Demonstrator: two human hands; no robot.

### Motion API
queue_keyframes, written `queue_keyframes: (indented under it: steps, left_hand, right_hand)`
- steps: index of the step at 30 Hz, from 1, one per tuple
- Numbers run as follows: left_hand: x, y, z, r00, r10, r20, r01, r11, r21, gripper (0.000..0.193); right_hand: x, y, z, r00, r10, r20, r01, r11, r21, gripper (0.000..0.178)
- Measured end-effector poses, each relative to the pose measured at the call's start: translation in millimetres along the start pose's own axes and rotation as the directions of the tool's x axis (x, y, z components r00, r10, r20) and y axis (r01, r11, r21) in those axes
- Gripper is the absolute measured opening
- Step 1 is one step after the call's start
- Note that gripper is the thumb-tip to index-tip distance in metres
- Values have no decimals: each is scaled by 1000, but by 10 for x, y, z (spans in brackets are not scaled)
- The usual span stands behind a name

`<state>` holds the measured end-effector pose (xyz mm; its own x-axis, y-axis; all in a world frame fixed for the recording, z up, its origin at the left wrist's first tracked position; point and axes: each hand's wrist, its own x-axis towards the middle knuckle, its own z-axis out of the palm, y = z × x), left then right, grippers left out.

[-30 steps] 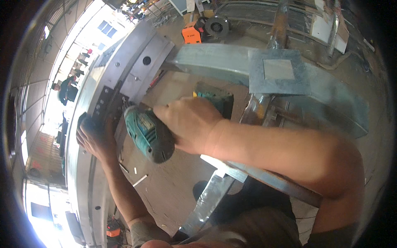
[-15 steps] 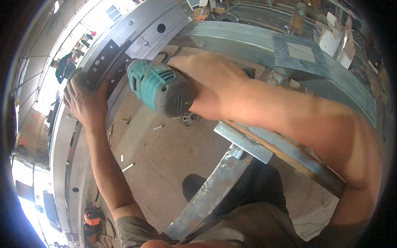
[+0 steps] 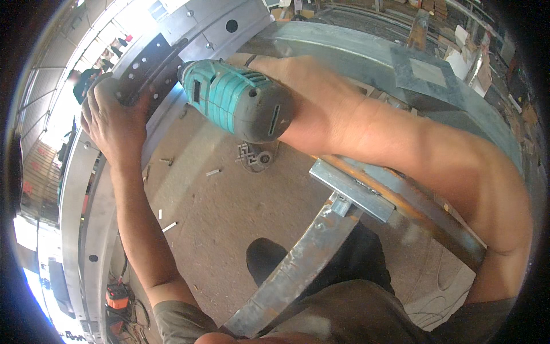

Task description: The person uses a cordless drill to fasten screws into a curved metal frame, securing metal brackets along its edge. The person positions brackets, aligns holes, and drives screws to attach them to the frame.

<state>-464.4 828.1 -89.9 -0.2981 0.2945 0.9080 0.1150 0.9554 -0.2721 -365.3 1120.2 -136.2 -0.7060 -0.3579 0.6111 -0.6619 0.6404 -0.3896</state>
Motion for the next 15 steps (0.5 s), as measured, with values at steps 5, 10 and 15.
queue_keyframes:
  steps: [5,10,15]
  left_hand:
    - [-10,-1,16,999,-20,26,19,1000,24,72]
    - [4,2,9,999,-23,35,23,999,25,71]
    - [14,15,-18,998,-36,52,35,999,20,70]
  right_hand:
    - [-5,5,-9,998,-54,18,55,997,-45,24]
    - [14,29,10,994,-107,-10,106,992,-74,23]
    - [4,40,0,999,-48,-8,47,996,-76,31]
